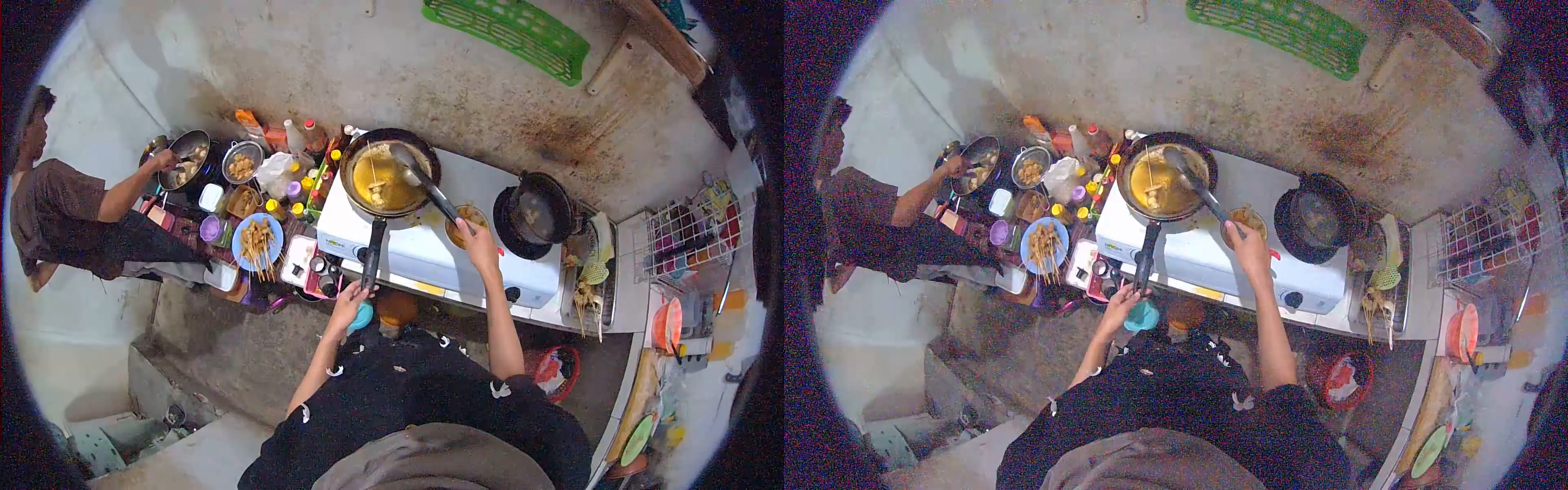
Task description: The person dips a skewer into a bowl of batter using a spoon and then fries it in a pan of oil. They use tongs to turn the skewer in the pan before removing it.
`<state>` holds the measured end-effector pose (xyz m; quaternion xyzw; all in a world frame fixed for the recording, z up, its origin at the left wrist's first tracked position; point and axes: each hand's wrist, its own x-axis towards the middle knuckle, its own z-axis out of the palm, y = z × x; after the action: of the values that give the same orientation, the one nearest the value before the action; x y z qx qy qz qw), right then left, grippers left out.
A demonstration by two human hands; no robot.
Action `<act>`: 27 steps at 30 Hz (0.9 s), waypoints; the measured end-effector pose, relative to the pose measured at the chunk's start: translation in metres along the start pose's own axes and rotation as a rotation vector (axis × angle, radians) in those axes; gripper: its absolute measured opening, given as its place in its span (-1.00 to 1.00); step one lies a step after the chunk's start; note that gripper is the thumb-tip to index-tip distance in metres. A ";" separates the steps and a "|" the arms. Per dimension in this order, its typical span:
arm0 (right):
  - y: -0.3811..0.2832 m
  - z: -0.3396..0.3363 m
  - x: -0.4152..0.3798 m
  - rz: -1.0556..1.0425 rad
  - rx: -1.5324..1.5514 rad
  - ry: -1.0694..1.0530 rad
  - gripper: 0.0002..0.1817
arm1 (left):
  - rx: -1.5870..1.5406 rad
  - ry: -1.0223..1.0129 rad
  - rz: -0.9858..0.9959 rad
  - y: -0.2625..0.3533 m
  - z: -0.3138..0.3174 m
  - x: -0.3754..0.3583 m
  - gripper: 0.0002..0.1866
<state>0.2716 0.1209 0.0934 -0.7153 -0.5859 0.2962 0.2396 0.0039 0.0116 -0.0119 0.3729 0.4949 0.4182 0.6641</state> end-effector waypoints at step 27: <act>-0.005 -0.002 -0.001 -0.079 -0.140 0.057 -0.48 | 0.065 0.009 -0.022 0.004 0.001 0.001 -0.65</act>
<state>0.2694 0.1211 0.0986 -0.7148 -0.6258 0.2242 0.2171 0.0041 0.0144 -0.0081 0.3870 0.5152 0.3962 0.6541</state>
